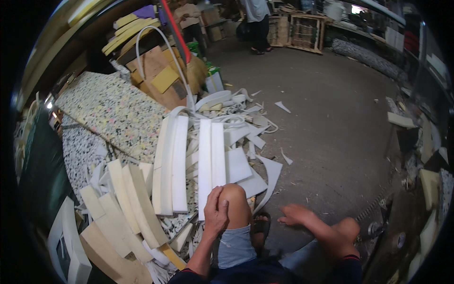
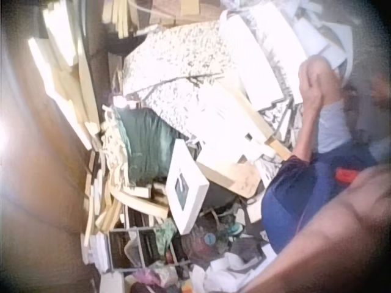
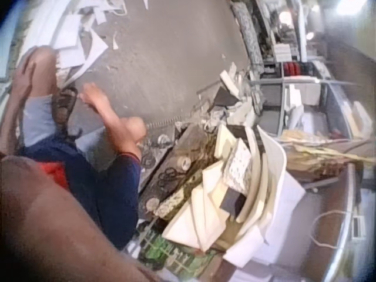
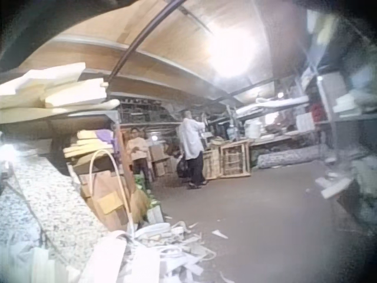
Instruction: The person assembles white foam pieces into rectangular frames by joining cut edges together. They handle multiple foam blocks, aligning and pressing them to form frame shapes, then set the assembled frames aside.
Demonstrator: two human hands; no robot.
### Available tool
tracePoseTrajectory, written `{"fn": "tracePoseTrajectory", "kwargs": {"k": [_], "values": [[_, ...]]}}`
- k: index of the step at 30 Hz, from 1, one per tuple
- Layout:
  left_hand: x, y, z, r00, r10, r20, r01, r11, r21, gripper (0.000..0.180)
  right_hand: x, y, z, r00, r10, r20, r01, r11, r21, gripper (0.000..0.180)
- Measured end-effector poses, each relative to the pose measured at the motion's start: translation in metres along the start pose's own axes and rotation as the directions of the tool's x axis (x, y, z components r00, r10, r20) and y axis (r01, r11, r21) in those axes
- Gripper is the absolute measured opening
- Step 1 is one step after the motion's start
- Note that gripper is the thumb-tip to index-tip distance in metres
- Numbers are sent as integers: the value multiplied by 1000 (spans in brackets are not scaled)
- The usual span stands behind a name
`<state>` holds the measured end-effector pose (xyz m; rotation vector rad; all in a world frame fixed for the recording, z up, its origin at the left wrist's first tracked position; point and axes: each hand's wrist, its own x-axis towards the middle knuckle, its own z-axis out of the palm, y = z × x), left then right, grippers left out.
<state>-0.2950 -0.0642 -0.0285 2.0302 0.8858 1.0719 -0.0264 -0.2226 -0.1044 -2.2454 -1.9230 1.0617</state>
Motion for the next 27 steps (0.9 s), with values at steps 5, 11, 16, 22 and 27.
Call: {"fn": "tracePoseTrajectory", "kwargs": {"k": [5, 11, 16, 22, 27], "values": [[-2, 1, -2, 1000, 16, 8, -16, 1000, 6, 44, -4, -4, -2, 999, -25, -32, 25, 1000, 5, 55], [-1, 1, -3, 1000, 25, 14, -25, 1000, 4, 44, -5, -12, -15, 996, 38, 75, -38, 999, -9, 59], [-1, 1, -3, 999, 39, 8, -39, 999, 19, 43, -6, -11, -7, 997, -46, -63, 46, 999, 2, 51], [0, -13, -4, 990, -117, 84, 121, 992, -47, 53, -3, -4, -4, 999, -6, -42, 5, 1000, -15, 52], [11, -38, -14, 926, -233, 296, 304, 926, -224, 62, -1, -2, 0, 1000, -8, 11, 8, 1000, 6, 59]]}}
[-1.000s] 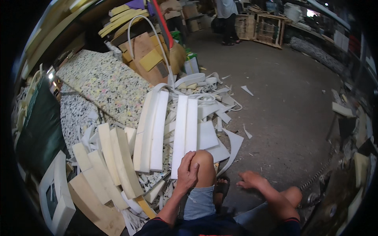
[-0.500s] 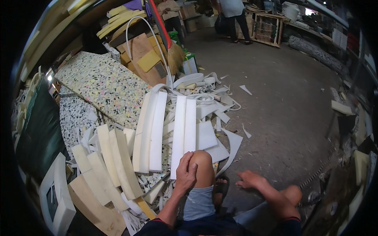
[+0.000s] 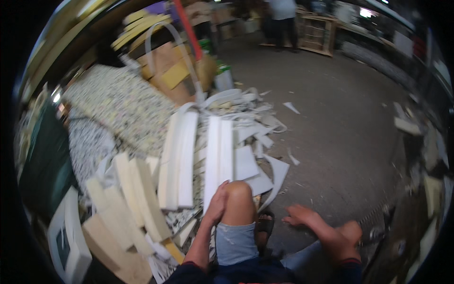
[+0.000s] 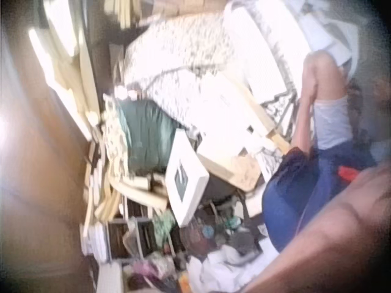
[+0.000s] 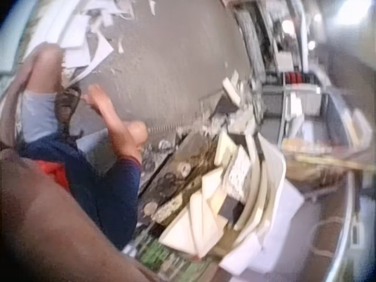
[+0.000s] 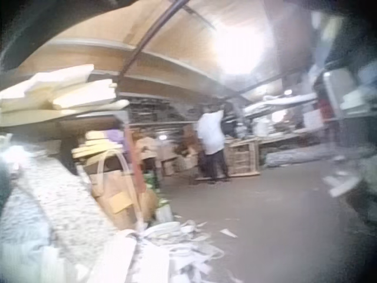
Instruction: The person assembles white foam pieces into rectangular frames by joining cut edges together. They handle multiple foam blocks, aligning and pressing them to form frame shapes, then set the assembled frames aside.
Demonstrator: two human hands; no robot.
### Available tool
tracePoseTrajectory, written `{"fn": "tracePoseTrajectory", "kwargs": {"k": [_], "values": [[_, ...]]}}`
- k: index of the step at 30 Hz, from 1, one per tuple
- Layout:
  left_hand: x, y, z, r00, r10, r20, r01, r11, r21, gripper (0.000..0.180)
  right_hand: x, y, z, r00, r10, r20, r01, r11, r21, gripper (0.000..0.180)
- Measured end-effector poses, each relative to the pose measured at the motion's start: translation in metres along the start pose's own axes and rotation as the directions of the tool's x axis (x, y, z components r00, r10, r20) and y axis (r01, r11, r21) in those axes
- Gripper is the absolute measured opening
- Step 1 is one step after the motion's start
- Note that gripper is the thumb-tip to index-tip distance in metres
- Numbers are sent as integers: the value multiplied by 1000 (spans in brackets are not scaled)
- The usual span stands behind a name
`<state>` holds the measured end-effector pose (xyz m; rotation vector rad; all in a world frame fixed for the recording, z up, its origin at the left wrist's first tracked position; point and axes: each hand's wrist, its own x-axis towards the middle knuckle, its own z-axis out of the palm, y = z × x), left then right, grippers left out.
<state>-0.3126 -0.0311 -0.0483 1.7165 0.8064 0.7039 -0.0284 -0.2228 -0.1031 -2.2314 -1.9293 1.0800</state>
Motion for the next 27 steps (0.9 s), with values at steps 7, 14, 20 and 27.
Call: {"fn": "tracePoseTrajectory", "kwargs": {"k": [7, 14, 20, 27], "values": [[-5, 14, 9, 999, 25, -37, -21, 995, 102, 66, 2, 3, 7, 997, 12, -81, -11, 1000, 19, 46], [-38, 48, 37, 925, 378, 26, -286, 652, 702, 93, -3, -4, -6, 1000, -14, -10, 14, 1000, -6, 58], [-31, 52, 38, 916, 400, 28, -324, 699, 637, 99, -6, 1, 0, 992, -66, -103, 67, 998, 1, 58], [-31, 44, 33, 919, 393, -34, -304, 759, 575, 75, 2, 7, 4, 1000, -16, -5, 16, 1000, -13, 60]]}}
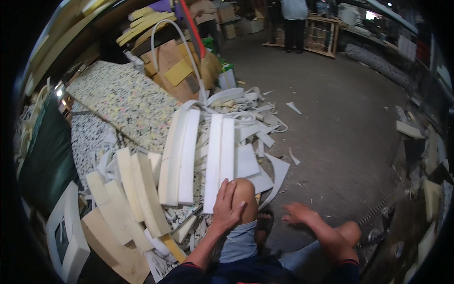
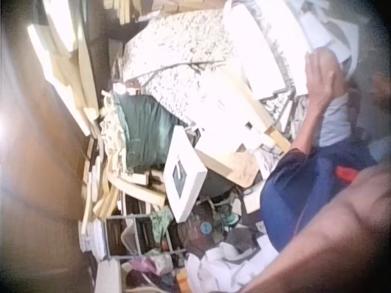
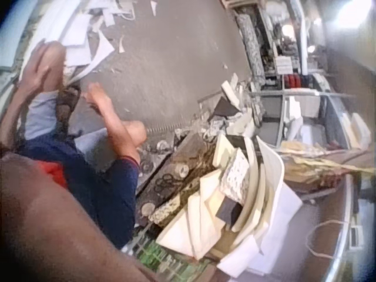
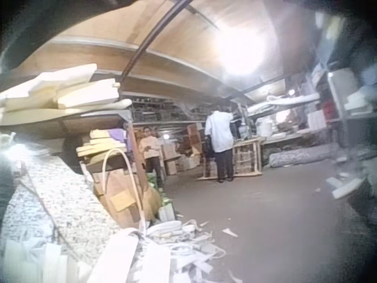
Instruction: The person assembles white foam pieces into rectangular frames by joining cut edges together. They handle multiple foam blocks, aligning and pressing them to form frame shapes, then set the assembled frames aside.
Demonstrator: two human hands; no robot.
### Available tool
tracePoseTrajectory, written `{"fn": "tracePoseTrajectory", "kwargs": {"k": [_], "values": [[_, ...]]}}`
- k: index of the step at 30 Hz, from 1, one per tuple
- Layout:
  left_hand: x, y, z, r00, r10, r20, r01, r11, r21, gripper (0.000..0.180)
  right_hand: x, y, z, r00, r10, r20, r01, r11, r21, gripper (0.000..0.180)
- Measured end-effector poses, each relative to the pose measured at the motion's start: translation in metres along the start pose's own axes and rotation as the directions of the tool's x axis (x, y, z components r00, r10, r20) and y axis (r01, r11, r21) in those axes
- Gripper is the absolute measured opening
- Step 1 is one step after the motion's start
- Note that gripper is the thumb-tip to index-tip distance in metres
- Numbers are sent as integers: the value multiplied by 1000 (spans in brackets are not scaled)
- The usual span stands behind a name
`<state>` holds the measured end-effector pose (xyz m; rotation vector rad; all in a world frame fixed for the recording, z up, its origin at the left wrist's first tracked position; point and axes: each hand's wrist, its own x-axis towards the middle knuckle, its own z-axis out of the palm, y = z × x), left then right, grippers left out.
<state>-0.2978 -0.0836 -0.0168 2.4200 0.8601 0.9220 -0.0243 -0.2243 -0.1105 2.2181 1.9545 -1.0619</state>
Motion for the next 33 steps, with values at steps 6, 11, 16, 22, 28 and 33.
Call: {"fn": "tracePoseTrajectory", "kwargs": {"k": [6, 11, 16, 22, 28, 33], "values": [[1, -6, 4, 997, -35, -72, 21, 981, -194, 45, -1, -3, -1, 997, 8, -71, -9, 1000, -21, 49], [-6, -14, 9, 919, -247, -307, 124, 921, -370, 28, -5, -6, -5, 998, 20, -56, -20, 1000, 1, 52], [-14, -20, 10, 889, -193, -414, 101, 967, -233, 16, -10, -14, -13, 999, 33, -12, -33, 999, -21, 55], [-14, -30, 14, 846, -351, -401, 198, 906, -375, 26, -14, -20, -17, 1000, 26, -6, -26, 1000, -7, 50], [-14, -37, 16, 860, -265, -436, 133, 941, -311, 34, -12, -19, -15, 998, -21, -67, 21, 1000, 0, 49], [-13, -34, 18, 843, -336, -420, 175, 910, -377, 29, -12, -15, -13, 1000, 19, -25, -19, 1000, -14, 53]]}}
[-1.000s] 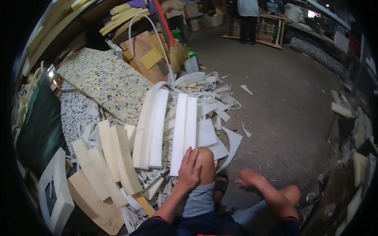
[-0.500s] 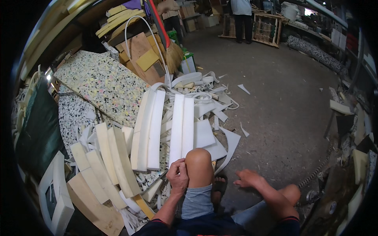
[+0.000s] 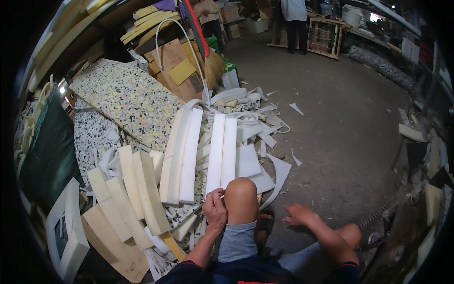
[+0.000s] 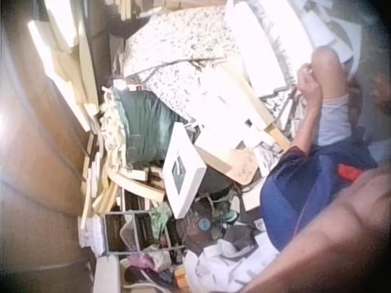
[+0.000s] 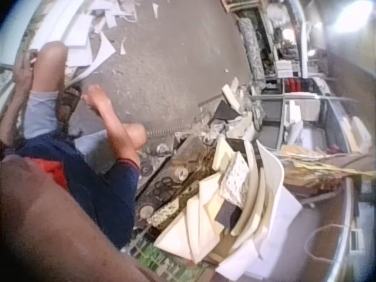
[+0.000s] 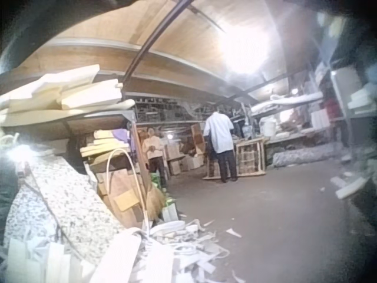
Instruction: The person assembles white foam pieces into rectangular frames by joining cut edges together. They handle multiple foam blocks, aligning and pressing them to form frame shapes, then set the assembled frames aside.
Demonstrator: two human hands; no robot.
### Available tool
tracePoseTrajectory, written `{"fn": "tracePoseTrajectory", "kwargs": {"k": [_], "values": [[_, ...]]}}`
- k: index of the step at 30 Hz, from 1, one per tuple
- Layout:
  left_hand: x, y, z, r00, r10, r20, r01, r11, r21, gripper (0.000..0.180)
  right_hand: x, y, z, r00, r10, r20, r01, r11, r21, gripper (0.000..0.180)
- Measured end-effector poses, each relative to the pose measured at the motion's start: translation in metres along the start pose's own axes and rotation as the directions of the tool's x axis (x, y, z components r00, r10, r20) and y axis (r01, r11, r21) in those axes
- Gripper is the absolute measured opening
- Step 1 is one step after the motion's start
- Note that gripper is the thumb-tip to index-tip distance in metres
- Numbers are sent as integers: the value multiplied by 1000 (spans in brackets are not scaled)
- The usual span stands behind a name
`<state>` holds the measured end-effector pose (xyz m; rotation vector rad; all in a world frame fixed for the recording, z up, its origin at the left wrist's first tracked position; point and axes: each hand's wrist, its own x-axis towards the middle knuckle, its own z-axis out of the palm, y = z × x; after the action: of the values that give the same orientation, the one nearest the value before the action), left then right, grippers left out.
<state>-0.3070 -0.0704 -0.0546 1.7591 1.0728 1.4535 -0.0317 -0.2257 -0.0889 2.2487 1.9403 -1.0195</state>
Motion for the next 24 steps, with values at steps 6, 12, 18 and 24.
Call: {"fn": "tracePoseTrajectory", "kwargs": {"k": [6, 12, 18, 24], "values": [[0, 8, 3, 997, 72, 19, -73, 996, 42, 27, 1, 4, 2, 1000, 3, 10, -3, 1000, 4, 53], [1, 16, -6, 993, -71, 91, 61, 992, 107, 34, 2, 5, 5, 1000, -1, 9, 1, 1000, 4, 55], [0, 5, -5, 992, 38, 119, -44, 998, 44, 40, 6, 10, 11, 1000, 7, 9, -7, 1000, 14, 58], [-1, 6, -1, 998, -12, 69, 12, 1000, -6, 40, 11, 13, 16, 1000, -3, 5, 3, 999, -32, 58]]}}
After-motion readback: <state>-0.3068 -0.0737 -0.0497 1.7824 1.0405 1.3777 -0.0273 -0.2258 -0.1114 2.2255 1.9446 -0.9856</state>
